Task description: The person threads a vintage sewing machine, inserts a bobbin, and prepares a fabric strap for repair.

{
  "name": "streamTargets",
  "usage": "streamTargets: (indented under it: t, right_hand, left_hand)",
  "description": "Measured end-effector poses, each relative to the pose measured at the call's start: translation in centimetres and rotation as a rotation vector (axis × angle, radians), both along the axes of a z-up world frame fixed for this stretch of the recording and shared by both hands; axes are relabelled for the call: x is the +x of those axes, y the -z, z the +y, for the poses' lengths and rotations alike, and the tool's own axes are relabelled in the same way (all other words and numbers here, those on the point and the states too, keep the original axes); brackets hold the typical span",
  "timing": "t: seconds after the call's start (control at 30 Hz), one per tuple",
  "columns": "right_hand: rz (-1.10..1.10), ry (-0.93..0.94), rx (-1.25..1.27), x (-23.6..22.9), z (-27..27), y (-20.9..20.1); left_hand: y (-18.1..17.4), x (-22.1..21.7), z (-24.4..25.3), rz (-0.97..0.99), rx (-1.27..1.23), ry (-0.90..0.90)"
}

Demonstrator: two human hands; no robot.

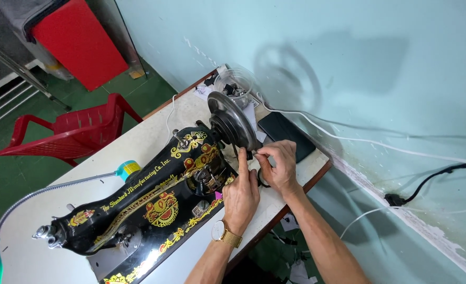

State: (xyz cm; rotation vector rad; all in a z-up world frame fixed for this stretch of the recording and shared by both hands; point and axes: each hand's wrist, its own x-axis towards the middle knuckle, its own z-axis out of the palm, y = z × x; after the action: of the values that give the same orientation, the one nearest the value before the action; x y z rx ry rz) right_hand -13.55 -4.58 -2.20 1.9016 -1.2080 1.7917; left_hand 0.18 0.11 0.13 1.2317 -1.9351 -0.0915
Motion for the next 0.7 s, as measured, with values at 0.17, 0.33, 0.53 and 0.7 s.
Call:
streamTargets:
  t: [0.17,0.33,0.53,0.7]
  right_hand:
    - [0.006,-0.006,-0.016,-0.1,-0.1,0.2]
    - [0.007,0.004,-0.032,-0.2,-0.2,0.2]
    - [0.08,-0.009,-0.032,0.1,1.1,-1.1]
    - [0.114,-0.044,0.058,1.4,4.7,-1.9]
  left_hand:
    - [0.1,0.2,0.1,0.019,0.023,0.023]
    - [0.2,0.3,0.0,0.009,0.02,0.026]
    - [-2.0,1.7,1.6,0.058,0.12,0.092]
    - [-1.5,3.2,3.3,-0.014,0.039,0.012]
